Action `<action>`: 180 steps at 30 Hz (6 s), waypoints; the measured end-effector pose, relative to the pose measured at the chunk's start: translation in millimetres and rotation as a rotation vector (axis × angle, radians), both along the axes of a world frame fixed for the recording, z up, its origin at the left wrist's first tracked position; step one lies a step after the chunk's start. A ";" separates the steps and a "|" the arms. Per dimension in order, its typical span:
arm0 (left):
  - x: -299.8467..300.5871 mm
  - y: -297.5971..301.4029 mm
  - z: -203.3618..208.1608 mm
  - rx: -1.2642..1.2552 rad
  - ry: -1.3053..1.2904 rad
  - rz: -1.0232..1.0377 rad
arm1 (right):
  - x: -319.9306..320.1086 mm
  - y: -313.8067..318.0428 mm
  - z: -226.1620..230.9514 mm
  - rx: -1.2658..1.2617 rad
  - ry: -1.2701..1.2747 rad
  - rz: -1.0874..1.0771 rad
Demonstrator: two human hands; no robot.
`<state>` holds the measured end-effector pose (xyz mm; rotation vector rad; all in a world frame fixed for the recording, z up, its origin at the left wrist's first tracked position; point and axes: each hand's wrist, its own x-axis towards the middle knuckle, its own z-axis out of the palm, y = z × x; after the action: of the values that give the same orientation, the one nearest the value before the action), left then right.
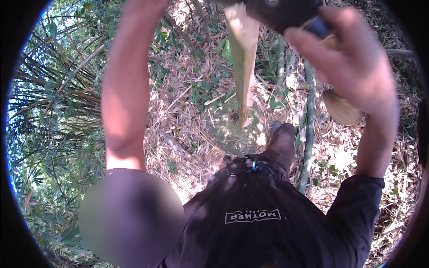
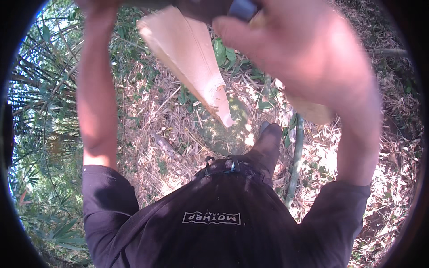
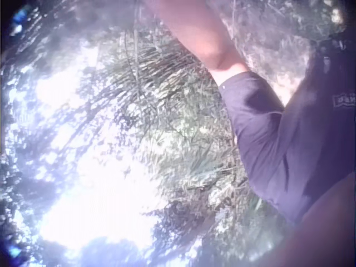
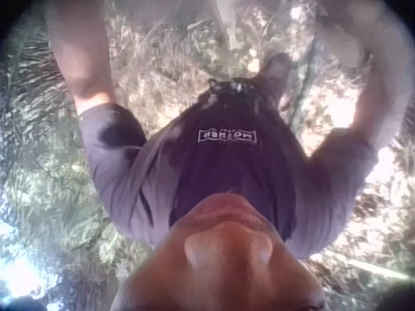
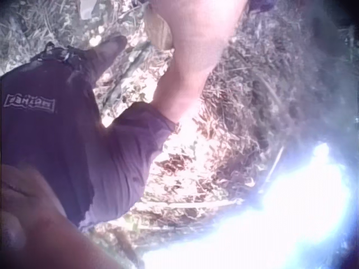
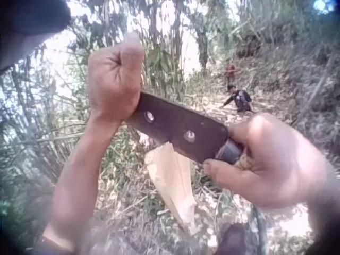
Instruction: The person uses a machete to split a long bamboo stalk into thin strips. They repeatedly strike the bamboo to separate it into smaller pieces, then peel and refine the strips by hand and with the blade.
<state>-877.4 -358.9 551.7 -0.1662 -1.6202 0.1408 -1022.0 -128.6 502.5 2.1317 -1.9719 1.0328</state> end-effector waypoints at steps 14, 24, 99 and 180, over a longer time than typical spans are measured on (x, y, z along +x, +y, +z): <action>10.5 15.2 -46.8 0.224 0.030 0.083 | 3.6 -9.5 -1.0 0.272 -0.017 -0.039; 16.1 -6.5 -100.0 0.161 -0.166 0.201 | -10.1 2.8 -42.3 0.249 0.086 -0.085; 57.6 32.6 -162.6 0.748 0.167 0.210 | 54.9 -101.7 -253.1 0.667 -0.316 -0.129; 0.9 -119.5 -162.7 0.785 -0.002 0.460 | 59.0 -22.7 -331.3 0.449 -0.800 -0.219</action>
<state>-876.5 -478.4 389.0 0.8097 -1.5820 -0.1501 -963.0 -151.2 171.1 1.7268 -2.9467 1.7167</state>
